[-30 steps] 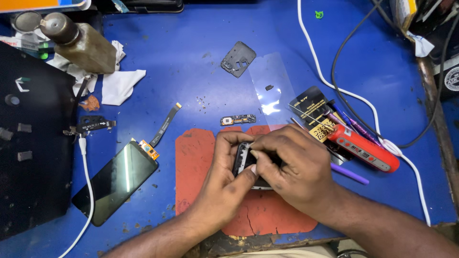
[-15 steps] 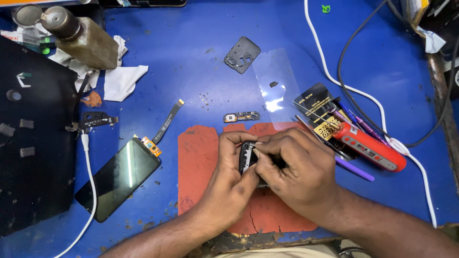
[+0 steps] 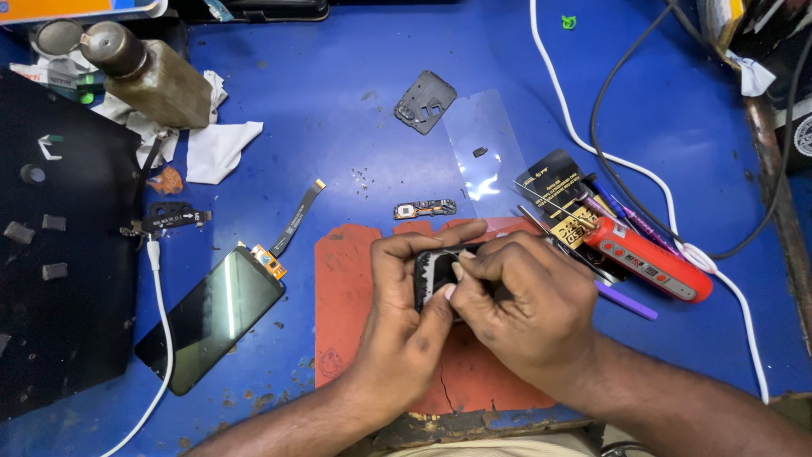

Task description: The person holds a disassembled smartphone frame and scrapes old adhesive from its edges, using a purple pry tool and a brush to clean the frame. They then set the frame down and work on the phone's internal components, manipulating small connectors and parts with their fingers.

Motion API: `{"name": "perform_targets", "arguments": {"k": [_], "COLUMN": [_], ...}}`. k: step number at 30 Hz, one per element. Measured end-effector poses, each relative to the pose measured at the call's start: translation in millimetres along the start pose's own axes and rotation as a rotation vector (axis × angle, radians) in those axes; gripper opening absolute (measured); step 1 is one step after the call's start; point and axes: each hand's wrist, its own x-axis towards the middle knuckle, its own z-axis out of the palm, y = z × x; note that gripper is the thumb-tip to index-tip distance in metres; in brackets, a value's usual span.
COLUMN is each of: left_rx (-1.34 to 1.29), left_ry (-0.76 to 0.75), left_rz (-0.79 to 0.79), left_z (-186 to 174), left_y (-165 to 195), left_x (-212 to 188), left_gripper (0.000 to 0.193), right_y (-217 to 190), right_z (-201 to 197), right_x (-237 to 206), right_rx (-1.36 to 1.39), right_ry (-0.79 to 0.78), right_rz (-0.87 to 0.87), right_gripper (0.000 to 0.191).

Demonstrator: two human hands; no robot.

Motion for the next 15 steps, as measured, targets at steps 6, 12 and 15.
{"name": "perform_targets", "arguments": {"k": [6, 12, 15], "left_rx": [0.069, 0.096, 0.015], "left_ry": [0.066, 0.111, 0.098], "left_rz": [0.111, 0.186, 0.181], "left_z": [-2.9, -5.2, -4.9], "left_y": [9.4, 19.2, 22.7], "left_x": [1.9, -0.7, -2.4], "left_gripper": [0.039, 0.037, 0.037], "right_y": [6.2, 21.9, 34.7], "right_z": [-5.9, -16.4, -22.3], "right_x": [5.0, 7.0, 9.7], "right_rx": [0.011, -0.087, -0.136], "right_ry": [0.051, 0.129, 0.177], "right_rz": [0.052, 0.147, 0.168], "right_gripper": [0.018, 0.019, 0.016]}}
